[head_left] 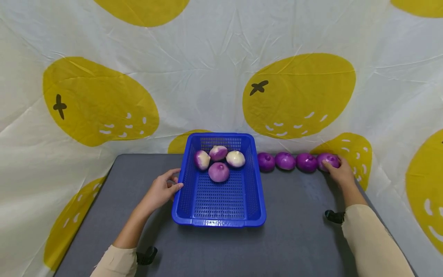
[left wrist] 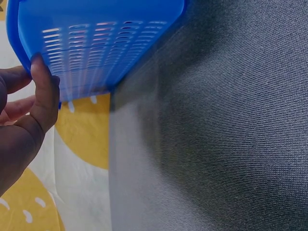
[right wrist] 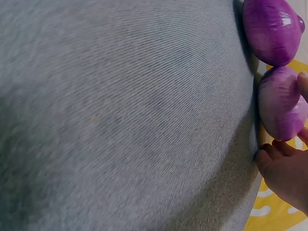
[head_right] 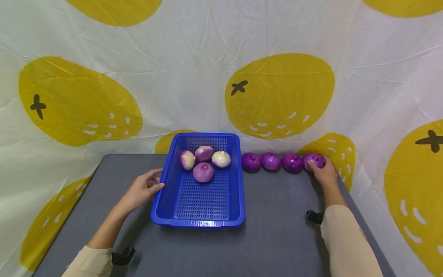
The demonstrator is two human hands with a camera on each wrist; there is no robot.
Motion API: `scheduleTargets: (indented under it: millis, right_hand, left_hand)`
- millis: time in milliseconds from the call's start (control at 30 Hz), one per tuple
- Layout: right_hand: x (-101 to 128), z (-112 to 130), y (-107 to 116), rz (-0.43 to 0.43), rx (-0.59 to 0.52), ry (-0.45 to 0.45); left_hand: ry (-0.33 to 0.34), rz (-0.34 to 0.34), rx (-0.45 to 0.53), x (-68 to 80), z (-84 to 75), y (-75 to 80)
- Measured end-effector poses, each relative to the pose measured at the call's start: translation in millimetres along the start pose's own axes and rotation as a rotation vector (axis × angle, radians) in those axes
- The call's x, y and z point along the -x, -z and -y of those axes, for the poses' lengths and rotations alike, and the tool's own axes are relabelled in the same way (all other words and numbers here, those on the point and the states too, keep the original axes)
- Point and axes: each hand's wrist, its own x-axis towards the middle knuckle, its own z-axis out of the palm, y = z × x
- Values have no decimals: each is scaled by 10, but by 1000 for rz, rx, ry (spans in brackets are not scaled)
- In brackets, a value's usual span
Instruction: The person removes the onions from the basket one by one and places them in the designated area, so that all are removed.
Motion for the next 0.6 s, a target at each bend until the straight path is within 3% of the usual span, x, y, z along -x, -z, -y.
scheduleTargets:
  millis: [333,600]
  right_hand:
    - [80,55,149,-45,26,96]
    - [229,497,266,-44,-3,231]
  left_hand:
    - [-5,2,15,21,-13,-13]
    - [1,-9,11,5,-32,-9]
